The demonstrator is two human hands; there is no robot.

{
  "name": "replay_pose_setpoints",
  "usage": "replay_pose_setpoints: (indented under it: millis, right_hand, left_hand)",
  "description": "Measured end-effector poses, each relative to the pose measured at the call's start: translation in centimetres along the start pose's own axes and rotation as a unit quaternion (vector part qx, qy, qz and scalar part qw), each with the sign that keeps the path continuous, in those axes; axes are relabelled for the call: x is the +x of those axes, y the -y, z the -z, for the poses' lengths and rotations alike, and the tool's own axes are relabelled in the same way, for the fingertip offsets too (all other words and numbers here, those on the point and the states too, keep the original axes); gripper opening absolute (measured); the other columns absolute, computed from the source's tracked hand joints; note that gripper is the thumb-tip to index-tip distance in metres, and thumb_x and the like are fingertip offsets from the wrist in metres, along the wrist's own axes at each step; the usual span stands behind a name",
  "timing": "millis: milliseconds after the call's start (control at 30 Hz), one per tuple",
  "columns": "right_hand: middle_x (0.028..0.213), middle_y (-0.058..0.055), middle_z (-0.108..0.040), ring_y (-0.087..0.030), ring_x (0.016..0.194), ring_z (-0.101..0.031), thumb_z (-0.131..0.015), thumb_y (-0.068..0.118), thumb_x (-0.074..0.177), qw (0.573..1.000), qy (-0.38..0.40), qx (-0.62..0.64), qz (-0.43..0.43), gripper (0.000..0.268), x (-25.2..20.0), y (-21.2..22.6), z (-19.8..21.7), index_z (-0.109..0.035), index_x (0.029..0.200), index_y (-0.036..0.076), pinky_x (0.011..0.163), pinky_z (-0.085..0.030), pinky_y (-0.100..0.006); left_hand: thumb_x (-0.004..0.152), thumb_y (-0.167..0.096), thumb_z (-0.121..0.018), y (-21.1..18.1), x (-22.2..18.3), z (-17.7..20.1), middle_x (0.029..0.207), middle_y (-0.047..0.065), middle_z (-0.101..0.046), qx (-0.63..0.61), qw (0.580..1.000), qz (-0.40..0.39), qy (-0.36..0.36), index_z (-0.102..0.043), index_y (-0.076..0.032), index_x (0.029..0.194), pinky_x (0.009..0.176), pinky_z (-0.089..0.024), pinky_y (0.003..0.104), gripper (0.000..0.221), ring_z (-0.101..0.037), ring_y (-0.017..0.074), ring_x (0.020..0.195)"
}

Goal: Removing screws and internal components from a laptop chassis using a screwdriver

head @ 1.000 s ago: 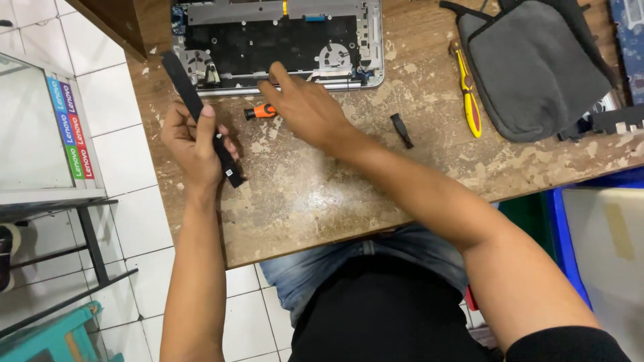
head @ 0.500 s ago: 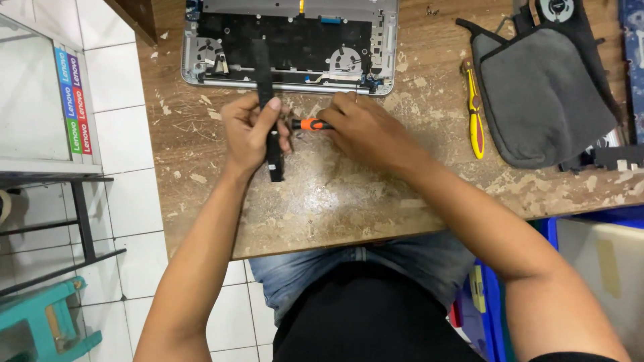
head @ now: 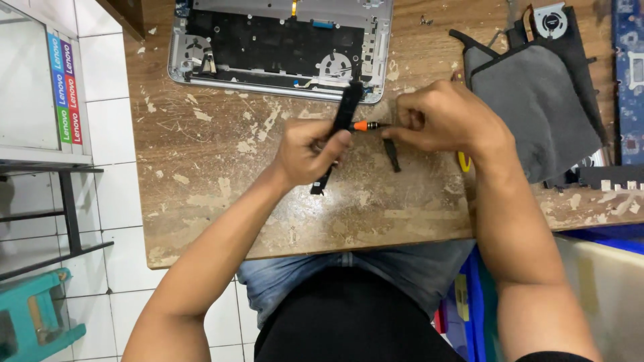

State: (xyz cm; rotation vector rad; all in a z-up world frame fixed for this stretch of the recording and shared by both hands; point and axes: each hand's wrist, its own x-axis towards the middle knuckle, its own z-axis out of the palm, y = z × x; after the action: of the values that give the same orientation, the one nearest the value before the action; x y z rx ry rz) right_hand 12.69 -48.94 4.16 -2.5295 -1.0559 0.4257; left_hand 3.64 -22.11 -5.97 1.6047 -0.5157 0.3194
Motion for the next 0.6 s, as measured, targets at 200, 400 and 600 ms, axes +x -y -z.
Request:
replay_pose_setpoints:
  millis: [200, 400, 600]
  right_hand:
    - [0.081, -0.002, -0.085, -0.039, 0.092, -0.081, -0.078, 0.064, 0.077, 0.972, 0.181, -0.064, -0.136, 0.041, 0.7, 3.4, 0.8, -0.082, 0.083, 0.024, 0.084, -0.063, -0.053]
    - [0.081, -0.008, -0.084, -0.045, 0.09, -0.079, -0.079, 0.04, 0.077, 0.984, 0.153, -0.006, -0.092, 0.029, 0.4, 0.5, -0.3, -0.079, 0.091, 0.015, 0.082, -0.06, -0.061]
    - [0.095, -0.009, -0.083, -0.044, 0.101, -0.078, -0.08, 0.027, 0.078, 0.989, 0.129, 0.022, -0.061, 0.025, 0.4, -0.2, 0.0, -0.081, 0.098, 0.013, 0.087, -0.06, -0.059]
  left_hand:
    - [0.107, -0.016, -0.069, -4.3, 3.8, -2.4, 0.054, 0.01, -0.067, -0.063, 0.985, 0.109, 0.12, -0.071, -0.005, 0.074, 0.047, -0.049, 0.026, 0.035, -0.065, 0.0136, 0.048]
    - [0.102, -0.013, -0.07, -3.0, 5.5, -2.6, 0.057, 0.008, -0.072, 0.032, 0.985, 0.113, 0.124, -0.071, -0.011, 0.076, 0.051, -0.049, 0.026, 0.026, -0.07, 0.0162, 0.054]
    - [0.103, -0.012, -0.069, -3.2, 5.3, -2.9, 0.063, 0.006, -0.074, -0.018, 0.981, 0.159, 0.111, -0.072, -0.009, 0.079, 0.054, -0.05, 0.022, 0.024, -0.07, 0.01, 0.057]
